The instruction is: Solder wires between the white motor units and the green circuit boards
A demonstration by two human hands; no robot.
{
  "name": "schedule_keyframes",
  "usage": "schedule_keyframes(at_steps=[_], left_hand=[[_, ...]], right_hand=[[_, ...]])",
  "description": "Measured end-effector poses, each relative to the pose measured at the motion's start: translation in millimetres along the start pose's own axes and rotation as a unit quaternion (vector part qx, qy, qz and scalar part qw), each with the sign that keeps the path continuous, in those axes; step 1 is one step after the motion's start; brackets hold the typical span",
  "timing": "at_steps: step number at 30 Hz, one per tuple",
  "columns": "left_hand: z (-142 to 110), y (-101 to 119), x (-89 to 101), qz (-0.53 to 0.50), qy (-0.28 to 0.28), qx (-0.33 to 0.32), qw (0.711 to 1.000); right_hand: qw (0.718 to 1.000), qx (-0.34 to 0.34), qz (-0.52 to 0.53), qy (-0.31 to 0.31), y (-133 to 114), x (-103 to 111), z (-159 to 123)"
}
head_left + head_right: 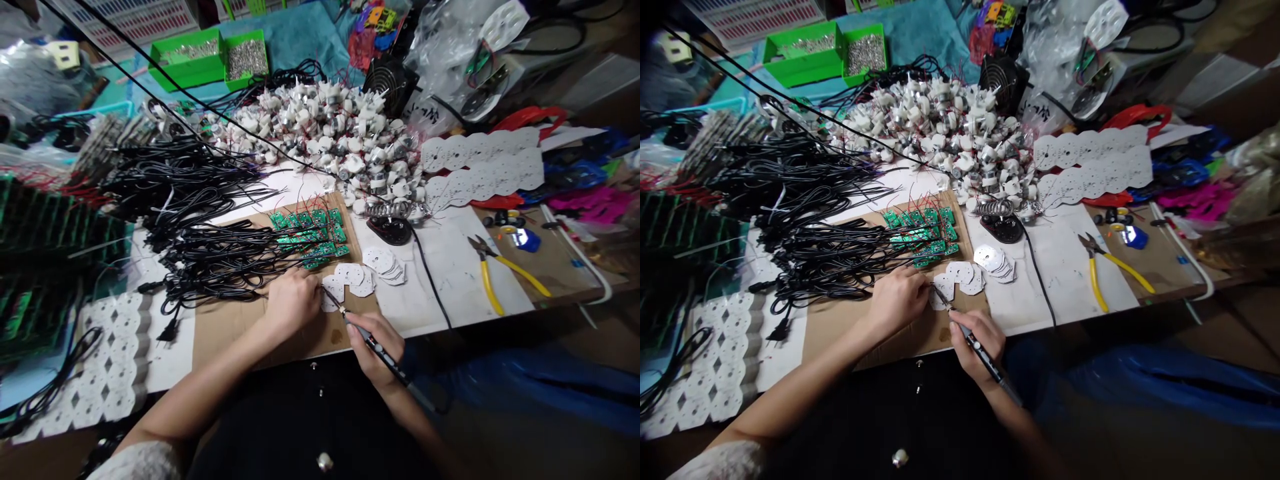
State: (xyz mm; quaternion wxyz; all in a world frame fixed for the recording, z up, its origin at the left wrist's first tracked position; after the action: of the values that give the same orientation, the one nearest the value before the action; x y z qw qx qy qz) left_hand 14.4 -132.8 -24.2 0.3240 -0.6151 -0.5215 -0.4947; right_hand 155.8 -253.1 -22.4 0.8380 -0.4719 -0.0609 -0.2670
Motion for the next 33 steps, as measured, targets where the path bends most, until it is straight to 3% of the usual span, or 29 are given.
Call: schedule_keyframes(at_steps=[8, 23, 33], left_hand=[[0.5, 0.4, 0.4, 0.009, 0.004, -0.008, 1.0], [-5.3, -10.2, 2.9, -0.027, 0.037, -0.012, 0.999], [-6.5, -7.5, -3.2, -0.01, 0.08, -0.048, 0.996]], right_hand=[[0.997, -0.062, 0.011, 0.036, 14.9, 6.9, -8.8], [0.998, -0.042, 0.02, 0.032, 17.2, 4.0, -12.7], [0.999, -0.028, 0.015, 0.033, 8.3, 3.9, 0.4]])
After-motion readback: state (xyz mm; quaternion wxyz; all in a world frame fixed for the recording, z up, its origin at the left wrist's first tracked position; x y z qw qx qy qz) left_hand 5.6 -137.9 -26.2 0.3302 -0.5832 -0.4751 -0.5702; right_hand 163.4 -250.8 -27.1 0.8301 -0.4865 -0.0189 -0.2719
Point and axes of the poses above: each hand's wrist, its own z-axis towards the middle knuckle, its own x-axis out of the back of the hand, y = z × x, the point moved 7 cm from there along z, towards the middle knuckle, and after that the axes turned 14 degrees about x, right-handed, at the moved point
